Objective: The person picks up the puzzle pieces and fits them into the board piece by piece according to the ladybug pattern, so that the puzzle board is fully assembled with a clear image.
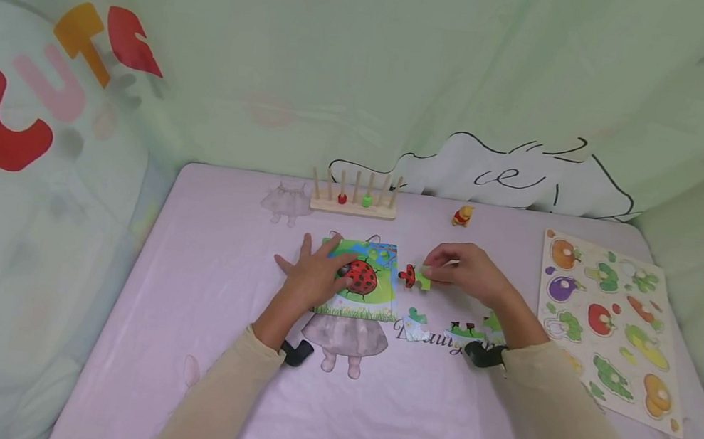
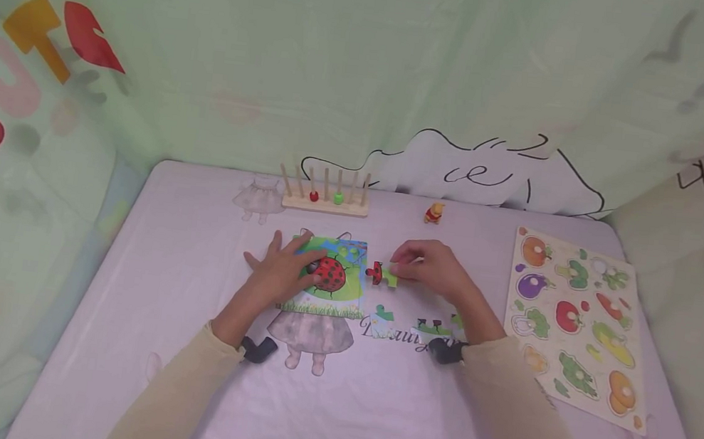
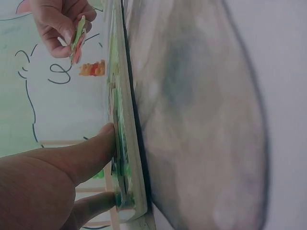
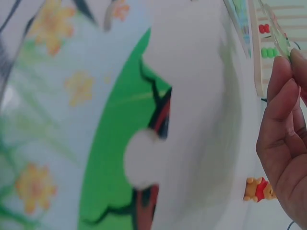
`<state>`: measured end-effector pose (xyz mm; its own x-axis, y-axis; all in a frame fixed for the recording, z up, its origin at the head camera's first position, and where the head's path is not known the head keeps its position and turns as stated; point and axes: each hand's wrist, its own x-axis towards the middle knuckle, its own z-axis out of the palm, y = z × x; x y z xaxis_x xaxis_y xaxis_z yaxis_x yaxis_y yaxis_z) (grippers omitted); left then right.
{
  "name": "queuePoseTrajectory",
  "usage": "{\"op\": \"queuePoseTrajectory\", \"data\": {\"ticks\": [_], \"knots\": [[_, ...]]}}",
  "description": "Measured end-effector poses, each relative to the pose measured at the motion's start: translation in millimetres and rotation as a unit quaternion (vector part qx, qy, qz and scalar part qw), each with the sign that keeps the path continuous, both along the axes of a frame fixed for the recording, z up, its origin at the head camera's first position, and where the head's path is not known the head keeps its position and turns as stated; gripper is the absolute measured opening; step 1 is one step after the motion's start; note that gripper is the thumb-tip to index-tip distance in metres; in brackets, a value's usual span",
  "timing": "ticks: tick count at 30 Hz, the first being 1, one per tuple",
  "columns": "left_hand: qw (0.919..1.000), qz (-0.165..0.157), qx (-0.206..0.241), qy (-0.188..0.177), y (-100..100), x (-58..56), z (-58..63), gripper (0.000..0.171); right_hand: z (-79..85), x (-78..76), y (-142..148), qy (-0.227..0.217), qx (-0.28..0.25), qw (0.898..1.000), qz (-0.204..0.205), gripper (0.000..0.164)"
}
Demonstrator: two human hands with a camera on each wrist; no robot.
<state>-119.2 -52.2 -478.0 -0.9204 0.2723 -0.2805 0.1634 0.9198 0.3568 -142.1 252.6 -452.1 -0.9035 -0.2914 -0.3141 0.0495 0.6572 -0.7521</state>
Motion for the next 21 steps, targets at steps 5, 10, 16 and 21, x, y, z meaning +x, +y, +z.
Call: {"op": "queuePoseTrajectory", "data": {"ticks": [5,10,16,21], "knots": [[1.0000,0.000,-0.001,-0.002,0,0.2,1.0,0.055,-1.8,-1.8,-6,-0.009,-0.001,1.000,0.000,0.018],[1.0000,0.000,-0.001,-0.002,1,0.1,1.1,0.055,-7.4,-3.0,-12,-0.001,-0.003,1.000,0.005,0.016],[1.0000,-0.002,0.001,0.000,0,0.0,-0.1,0.055,-13.0,-4.1,-19,-0.014,-0.006,1.000,-0.001,0.014],[1.0000,-0.001,0.004,0.004,-1,-0.1,-1.7,0.055,-12.4,-3.1,-25,-0.029,-0.016,0.999,-0.008,0.014]]}}
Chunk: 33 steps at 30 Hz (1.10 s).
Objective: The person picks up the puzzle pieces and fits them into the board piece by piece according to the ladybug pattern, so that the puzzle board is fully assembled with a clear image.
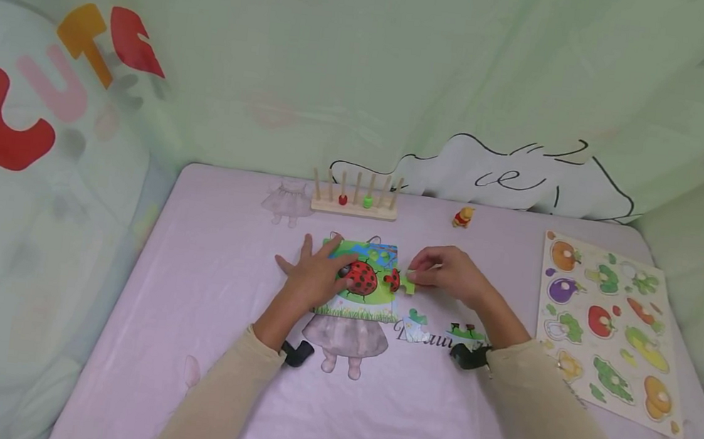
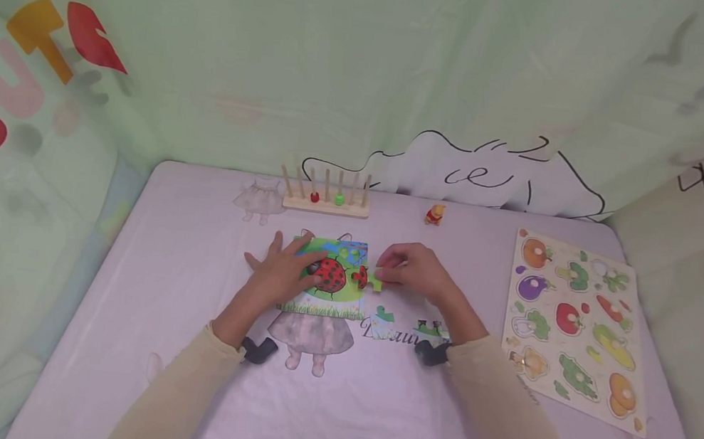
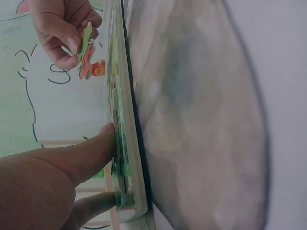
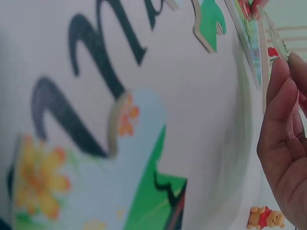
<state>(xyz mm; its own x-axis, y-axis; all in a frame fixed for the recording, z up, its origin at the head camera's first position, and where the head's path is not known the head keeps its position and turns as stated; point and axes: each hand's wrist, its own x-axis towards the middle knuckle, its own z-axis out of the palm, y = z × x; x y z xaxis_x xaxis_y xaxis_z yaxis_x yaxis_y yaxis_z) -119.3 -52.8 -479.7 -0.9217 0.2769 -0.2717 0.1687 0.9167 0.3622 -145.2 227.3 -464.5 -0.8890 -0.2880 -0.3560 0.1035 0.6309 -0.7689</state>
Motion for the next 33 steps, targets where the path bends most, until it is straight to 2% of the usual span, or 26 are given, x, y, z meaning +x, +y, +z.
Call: {"op": "queuePoseTrajectory", "data": {"ticks": [17,33], "knots": [[1.0000,-0.001,0.000,-0.001,0,-0.6,0.9,0.055,-3.8,-1.1,-15,-0.010,0.000,1.000,0.002,0.018],[1.0000,0.001,-0.004,0.002,1,-0.9,-0.4,0.056,-6.8,-2.2,-34,0.009,0.000,1.000,-0.008,0.016]]}}
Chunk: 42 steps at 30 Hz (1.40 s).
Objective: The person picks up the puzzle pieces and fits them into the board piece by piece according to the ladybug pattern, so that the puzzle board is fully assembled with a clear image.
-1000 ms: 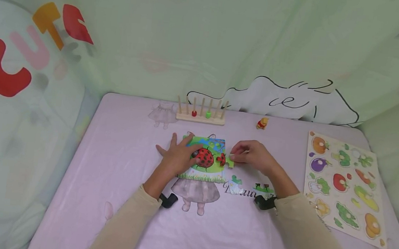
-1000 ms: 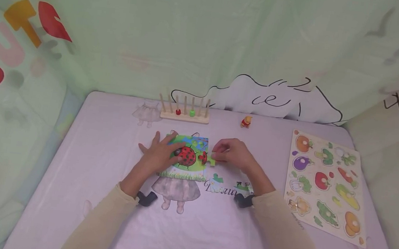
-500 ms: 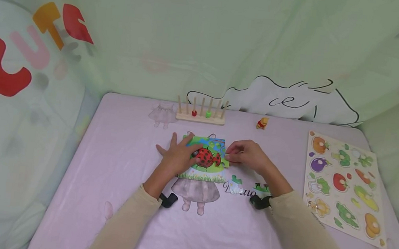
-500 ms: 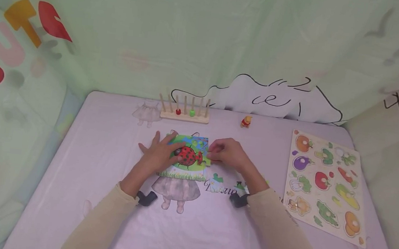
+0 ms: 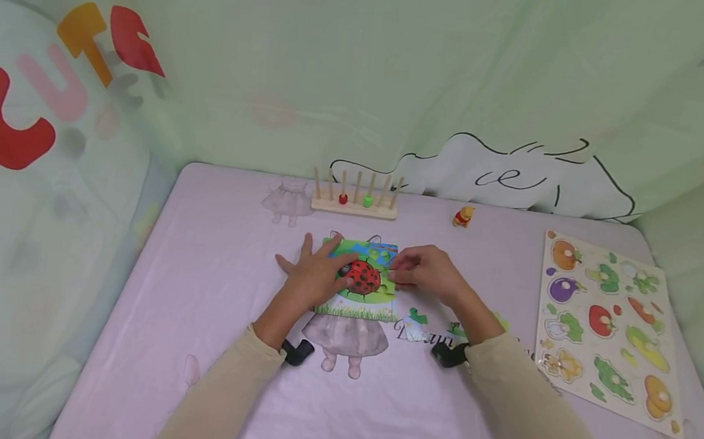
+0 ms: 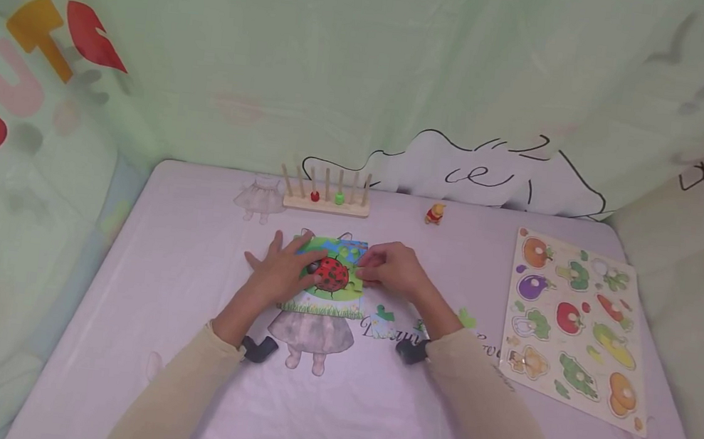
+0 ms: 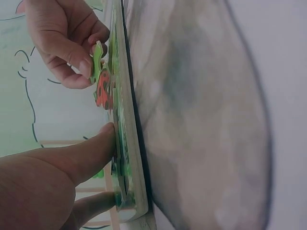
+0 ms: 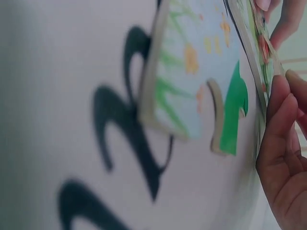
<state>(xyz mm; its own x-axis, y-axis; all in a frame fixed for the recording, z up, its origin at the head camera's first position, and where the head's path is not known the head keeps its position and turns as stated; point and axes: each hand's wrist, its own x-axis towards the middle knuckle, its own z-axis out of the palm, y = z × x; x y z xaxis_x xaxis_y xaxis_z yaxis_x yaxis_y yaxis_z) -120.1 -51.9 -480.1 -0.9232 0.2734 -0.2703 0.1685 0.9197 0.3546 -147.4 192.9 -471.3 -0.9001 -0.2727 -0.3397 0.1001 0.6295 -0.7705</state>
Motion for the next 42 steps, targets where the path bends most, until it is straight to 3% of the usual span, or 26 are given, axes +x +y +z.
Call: {"op": "queuePoseTrajectory", "data": {"ticks": [20,27,32,36,42], "knots": [[0.9999,0.002,0.006,-0.009,0,0.2,0.9,0.054,2.5,0.0,-14,0.012,0.058,0.998,-0.025,0.012],[0.9984,0.038,0.040,0.012,9,2.1,0.2,0.044,4.3,1.1,-17,0.002,0.072,0.997,-0.038,0.011],[0.9965,0.068,0.034,0.033,20,1.8,-0.8,0.043,1.0,0.2,-17,-0.002,0.071,0.997,-0.043,0.012],[0.9956,0.078,0.024,0.046,24,1.1,-0.7,0.045,0.3,0.2,-16,-0.011,0.061,0.997,-0.047,0.013],[0.9957,0.078,0.023,0.045,27,0.3,0.3,0.043,3.3,-0.6,-8,0.000,0.073,0.997,-0.017,0.021]]}}
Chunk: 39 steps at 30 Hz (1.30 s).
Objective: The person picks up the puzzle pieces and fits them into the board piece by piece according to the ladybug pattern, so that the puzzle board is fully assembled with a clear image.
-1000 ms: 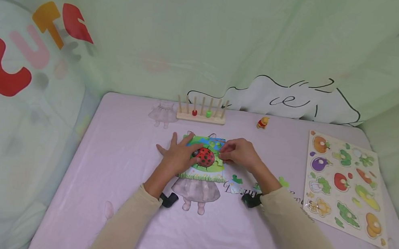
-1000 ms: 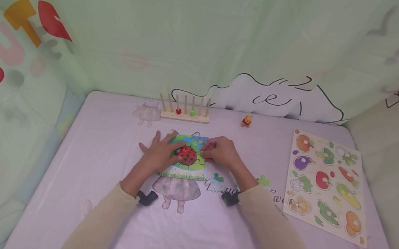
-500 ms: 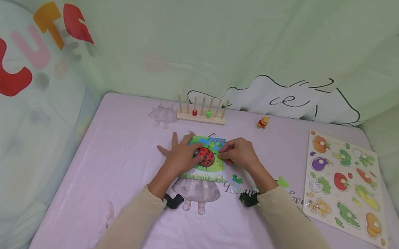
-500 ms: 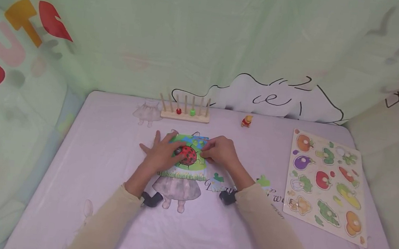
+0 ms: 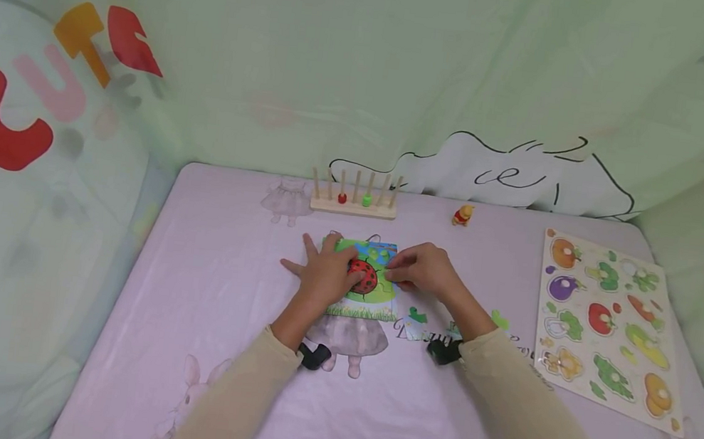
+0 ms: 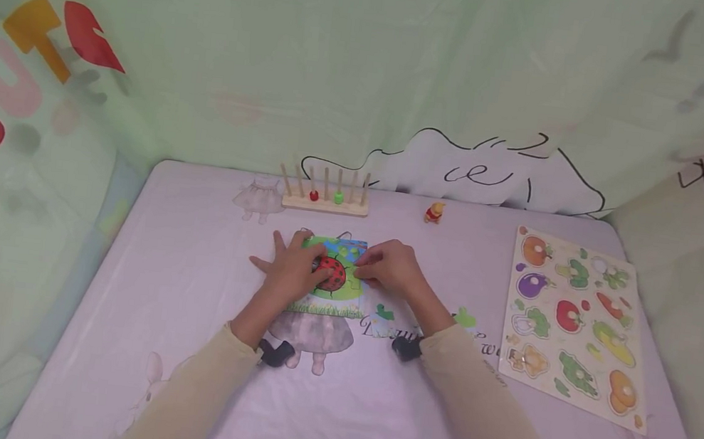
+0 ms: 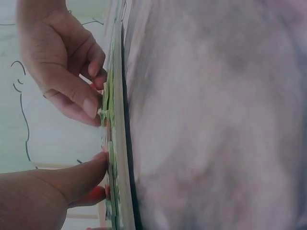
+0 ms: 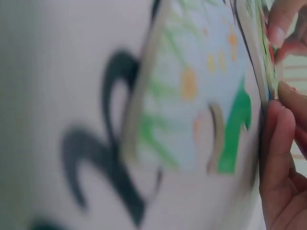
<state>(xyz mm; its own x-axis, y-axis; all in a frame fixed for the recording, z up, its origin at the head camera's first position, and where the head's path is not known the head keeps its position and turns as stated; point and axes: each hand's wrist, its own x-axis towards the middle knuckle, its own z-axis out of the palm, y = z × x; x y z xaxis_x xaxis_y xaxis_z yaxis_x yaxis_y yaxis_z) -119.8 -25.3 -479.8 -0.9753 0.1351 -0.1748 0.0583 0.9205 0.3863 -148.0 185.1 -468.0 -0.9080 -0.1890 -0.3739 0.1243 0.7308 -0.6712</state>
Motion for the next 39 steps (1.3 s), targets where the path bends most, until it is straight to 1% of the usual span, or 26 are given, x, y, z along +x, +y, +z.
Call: {"op": "queuePoseTrajectory", "data": {"ticks": [4,6,8,10,14,16,20,23,27,34,39], "knots": [[1.0000,-0.003,-0.001,0.001,1,0.2,0.6,0.043,2.4,-1.8,6,0.017,0.039,0.998,0.039,0.048],[1.0000,-0.003,0.000,0.002,1,0.5,1.2,0.043,2.6,-3.0,8,0.021,0.057,0.996,0.064,0.056],[1.0000,-0.002,0.002,0.002,0,0.7,1.9,0.043,2.3,-3.8,9,0.021,0.066,0.994,0.083,0.058],[1.0000,-0.001,0.002,0.001,1,0.8,2.6,0.042,1.2,-4.1,9,0.028,0.074,0.992,0.100,0.057],[1.0000,-0.001,0.003,-0.001,1,0.8,3.0,0.040,-0.7,-4.3,7,0.041,0.082,0.990,0.108,0.055],[1.0000,-0.001,0.002,-0.001,2,0.7,3.4,0.040,-1.3,-4.6,6,0.043,0.086,0.990,0.105,0.054],[1.0000,-0.001,-0.002,-0.001,2,0.1,4.6,0.041,-1.8,-5.8,4,0.031,0.082,0.992,0.086,0.054],[1.0000,0.001,-0.004,-0.002,3,-0.2,5.1,0.041,-0.3,-6.6,2,0.011,0.075,0.995,0.060,0.054],[1.0000,0.004,0.002,-0.006,4,-1.2,4.5,0.040,2.1,-8.1,-1,-0.010,0.077,0.997,0.029,0.054],[0.9999,0.004,0.001,-0.011,4,-3.7,2.9,0.038,4.0,-9.8,-2,-0.003,0.091,0.996,0.015,0.050],[0.9999,0.005,-0.001,-0.011,4,-4.2,1.6,0.037,2.3,-12.2,0,-0.024,0.068,0.997,0.002,0.043]]}}
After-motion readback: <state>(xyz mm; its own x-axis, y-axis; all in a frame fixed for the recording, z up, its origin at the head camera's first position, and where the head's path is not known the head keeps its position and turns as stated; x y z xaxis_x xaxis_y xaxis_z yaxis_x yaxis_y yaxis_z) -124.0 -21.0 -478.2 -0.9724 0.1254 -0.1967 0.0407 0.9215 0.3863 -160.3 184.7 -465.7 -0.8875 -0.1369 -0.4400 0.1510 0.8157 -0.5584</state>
